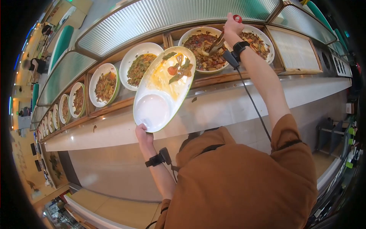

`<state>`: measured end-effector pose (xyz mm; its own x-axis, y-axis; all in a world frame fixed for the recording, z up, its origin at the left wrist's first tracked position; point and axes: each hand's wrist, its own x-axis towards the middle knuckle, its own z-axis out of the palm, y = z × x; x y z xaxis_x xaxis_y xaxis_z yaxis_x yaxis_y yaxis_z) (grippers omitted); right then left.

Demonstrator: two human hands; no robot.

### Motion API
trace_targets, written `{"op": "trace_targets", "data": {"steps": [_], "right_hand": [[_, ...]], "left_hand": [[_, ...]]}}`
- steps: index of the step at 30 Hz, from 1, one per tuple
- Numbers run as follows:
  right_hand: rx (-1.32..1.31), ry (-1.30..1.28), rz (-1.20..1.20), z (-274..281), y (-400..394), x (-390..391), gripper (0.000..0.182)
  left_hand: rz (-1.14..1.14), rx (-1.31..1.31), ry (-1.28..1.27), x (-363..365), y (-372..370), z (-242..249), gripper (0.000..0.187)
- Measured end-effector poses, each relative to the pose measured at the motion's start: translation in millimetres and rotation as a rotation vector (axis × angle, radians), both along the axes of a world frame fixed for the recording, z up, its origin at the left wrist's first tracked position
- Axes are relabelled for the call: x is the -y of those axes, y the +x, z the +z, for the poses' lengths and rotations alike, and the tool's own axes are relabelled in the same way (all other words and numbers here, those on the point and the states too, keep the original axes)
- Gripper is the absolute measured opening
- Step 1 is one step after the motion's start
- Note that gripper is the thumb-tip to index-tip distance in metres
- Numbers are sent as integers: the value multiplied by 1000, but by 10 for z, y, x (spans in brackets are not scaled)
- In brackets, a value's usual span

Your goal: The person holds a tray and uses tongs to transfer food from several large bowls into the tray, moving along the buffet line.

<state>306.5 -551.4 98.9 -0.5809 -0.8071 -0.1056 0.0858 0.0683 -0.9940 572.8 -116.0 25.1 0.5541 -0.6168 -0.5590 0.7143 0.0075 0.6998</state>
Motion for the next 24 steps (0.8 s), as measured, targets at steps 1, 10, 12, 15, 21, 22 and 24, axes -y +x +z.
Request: {"op": "trace_targets", "data": {"steps": [1,10,12,15,21,22,24], "right_hand": [[19,-31,6,45,-18,-4,34],[336,-274,54,524,-74,-23,33],[375,-273,51,767,-17,-138,29],[428,-230,30,1088,145,-284,28],[409,-191,169,1161,562,-576,28],[448,-200,220,1082,660,-592,27],[525,-218,322,788,811,-610,34]], "left_hand": [[1,11,-5,7,0,0,63],[-5,8,-42,11,45,-78,63],[-9,-1,-42,12,51,-82,62],[-13,-9,-47,16,55,-61,61],[-24,-13,-68,4,92,-90,60],[-25,-8,-69,13,78,-60,60],[-22,-9,-63,18,69,-44,60]]}}
